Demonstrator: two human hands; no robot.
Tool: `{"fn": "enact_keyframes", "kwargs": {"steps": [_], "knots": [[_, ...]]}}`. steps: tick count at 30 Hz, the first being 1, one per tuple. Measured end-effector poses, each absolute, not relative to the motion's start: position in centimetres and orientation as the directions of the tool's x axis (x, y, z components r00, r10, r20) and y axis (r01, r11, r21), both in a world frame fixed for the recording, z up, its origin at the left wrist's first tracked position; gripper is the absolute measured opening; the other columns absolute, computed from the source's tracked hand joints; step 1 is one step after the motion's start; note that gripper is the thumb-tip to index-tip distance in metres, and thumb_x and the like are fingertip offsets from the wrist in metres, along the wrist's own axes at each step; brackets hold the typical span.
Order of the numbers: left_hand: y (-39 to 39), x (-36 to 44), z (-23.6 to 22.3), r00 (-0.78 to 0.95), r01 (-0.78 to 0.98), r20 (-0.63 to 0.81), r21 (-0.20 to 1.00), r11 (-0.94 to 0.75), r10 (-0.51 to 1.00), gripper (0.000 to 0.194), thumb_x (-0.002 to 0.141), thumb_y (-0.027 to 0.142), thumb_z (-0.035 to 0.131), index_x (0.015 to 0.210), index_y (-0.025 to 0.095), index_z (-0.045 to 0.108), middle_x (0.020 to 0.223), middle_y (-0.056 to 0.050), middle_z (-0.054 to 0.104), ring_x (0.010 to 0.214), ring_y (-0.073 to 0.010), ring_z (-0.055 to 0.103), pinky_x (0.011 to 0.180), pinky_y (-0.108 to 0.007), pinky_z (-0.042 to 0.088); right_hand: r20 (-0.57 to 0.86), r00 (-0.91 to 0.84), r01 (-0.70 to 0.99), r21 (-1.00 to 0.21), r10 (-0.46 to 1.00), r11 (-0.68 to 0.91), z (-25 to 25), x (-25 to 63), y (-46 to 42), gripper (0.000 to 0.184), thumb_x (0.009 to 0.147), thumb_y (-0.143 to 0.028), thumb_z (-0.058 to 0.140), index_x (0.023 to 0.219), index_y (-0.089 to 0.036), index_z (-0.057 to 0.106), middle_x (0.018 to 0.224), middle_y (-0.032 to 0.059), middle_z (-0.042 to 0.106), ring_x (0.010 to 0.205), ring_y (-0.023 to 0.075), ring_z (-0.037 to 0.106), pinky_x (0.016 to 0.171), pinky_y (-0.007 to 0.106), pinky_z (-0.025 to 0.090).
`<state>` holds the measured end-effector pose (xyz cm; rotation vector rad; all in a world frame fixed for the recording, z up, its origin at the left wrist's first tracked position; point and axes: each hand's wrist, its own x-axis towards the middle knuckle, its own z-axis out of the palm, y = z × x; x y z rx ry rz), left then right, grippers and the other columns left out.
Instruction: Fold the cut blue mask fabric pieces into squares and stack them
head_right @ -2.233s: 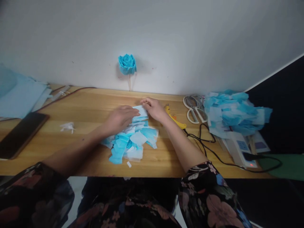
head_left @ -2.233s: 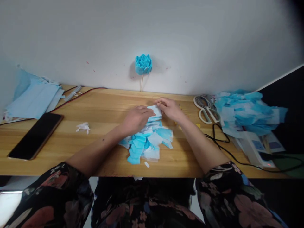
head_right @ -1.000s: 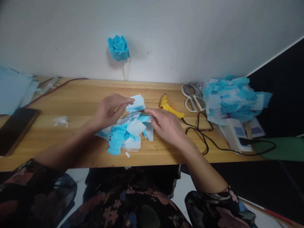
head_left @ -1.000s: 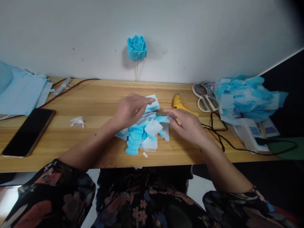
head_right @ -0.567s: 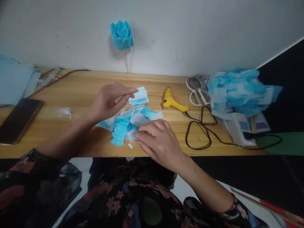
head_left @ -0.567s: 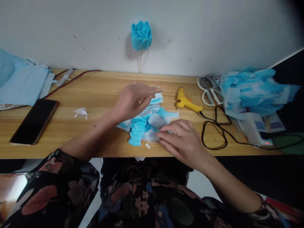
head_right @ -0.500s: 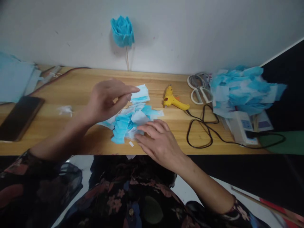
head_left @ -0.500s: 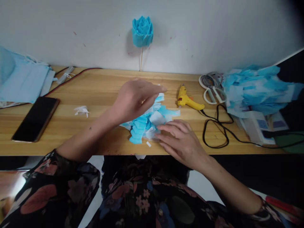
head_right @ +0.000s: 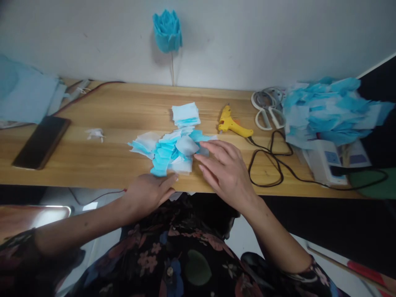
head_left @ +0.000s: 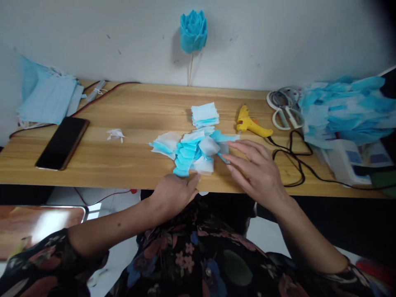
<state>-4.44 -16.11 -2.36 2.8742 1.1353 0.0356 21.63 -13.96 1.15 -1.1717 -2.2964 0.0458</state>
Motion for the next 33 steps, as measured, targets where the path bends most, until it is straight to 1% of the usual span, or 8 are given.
{"fn": "enact_keyframes", "kwargs": {"steps": [4,7,14,18,21,25,28,33], "knots": [[-16.7,-4.2,-2.5,0.757,0.653,0.028,0.008,-0.758,0.653,0.044,0.106,0.037,0.043,0.131,0.006,0.062,0.077,-0.010,0.076,0.062,-0.0233,0.071,0.054,-0.032,0.049,0.499,-0.452,0.742,-0.250,0.740,0.622,1.9,21.9,-14.0,0.033,0.092,-0.018,0.064,0.122,-0.031,0.071,0.135,0.0082,0.069,0.127,0.0322,0.062,0.106,0.056,0.051],[-17.2,-5.2,-3.1,0.794,0.598,0.126,0.015,-0.801,0.595,0.033,0.104,0.021,0.045,0.126,0.006,0.063,0.075,-0.008,0.075,0.061,-0.0222,0.070,0.056,-0.033,0.050,0.508,-0.427,0.760,-0.247,0.748,0.601,1.8,22.7,-14.1,0.032,0.092,-0.018,0.064,0.121,-0.031,0.071,0.136,0.0084,0.069,0.126,0.0326,0.063,0.105,0.056,0.052],[-17.2,-6.1,-4.9,0.694,0.519,0.503,0.145,-0.842,0.515,0.020,0.102,0.015,0.048,0.100,0.014,0.068,0.072,-0.002,0.073,0.060,-0.0152,0.065,0.057,-0.031,0.049,0.515,-0.434,0.753,-0.243,0.739,0.612,1.5,23.4,-13.6,0.038,0.093,-0.020,0.063,0.128,-0.035,0.068,0.132,0.0082,0.071,0.123,0.0339,0.066,0.102,0.058,0.054],[-17.9,-6.0,-5.6,0.630,0.483,0.563,0.255,-0.838,0.534,0.013,0.099,0.015,0.056,0.094,0.015,0.068,0.069,0.000,0.071,0.058,-0.0151,0.063,0.055,-0.033,0.045,0.522,-0.451,0.733,-0.246,0.724,0.634,1.8,23.1,-13.0,0.037,0.093,-0.020,0.064,0.126,-0.034,0.069,0.129,0.0077,0.072,0.121,0.0331,0.067,0.103,0.057,0.054],[-17.2,-7.3,-4.3,0.515,0.526,0.526,0.430,-0.734,0.677,0.017,0.101,0.021,0.055,0.089,0.020,0.067,0.065,0.001,0.068,0.058,-0.0143,0.061,0.057,-0.031,0.046,0.528,-0.459,0.732,-0.232,0.715,0.641,2.1,23.4,-12.4,0.035,0.093,-0.018,0.064,0.125,-0.031,0.070,0.129,0.0090,0.072,0.121,0.0332,0.067,0.102,0.056,0.054],[-12.9,-12.1,-1.0,0.229,0.798,0.580,0.348,-0.492,0.782,0.016,0.098,0.025,0.059,0.087,0.023,0.070,0.073,0.000,0.073,0.063,-0.0147,0.064,0.059,-0.029,0.048,0.548,-0.453,0.746,-0.199,0.703,0.636,2.3,24.0,-11.1,0.034,0.093,-0.019,0.064,0.125,-0.031,0.070,0.128,0.0083,0.073,0.116,0.0319,0.069,0.098,0.053,0.056],[-9.2,-16.8,0.2,-0.016,0.877,0.573,0.402,-0.264,0.820,0.017,0.097,0.032,0.060,0.086,0.024,0.071,0.080,0.000,0.075,0.068,-0.0168,0.064,0.065,-0.033,0.050,0.562,-0.437,0.752,-0.199,0.702,0.628,2.6,24.1,-9.9,0.033,0.095,-0.020,0.063,0.124,-0.031,0.070,0.126,0.0082,0.074,0.114,0.0309,0.070,0.097,0.052,0.056],[-7.1,-21.4,-0.8,-0.080,0.914,0.486,0.384,-0.131,0.871,0.021,0.095,0.041,0.057,0.095,0.030,0.074,0.089,0.000,0.076,0.075,-0.0217,0.063,0.067,-0.038,0.045,0.537,-0.442,0.749,-0.221,0.718,0.625,2.7,23.8,-8.5,0.028,0.097,-0.022,0.060,0.121,-0.029,0.071,0.126,0.0075,0.074,0.116,0.0283,0.070,0.099,0.049,0.056]]}}
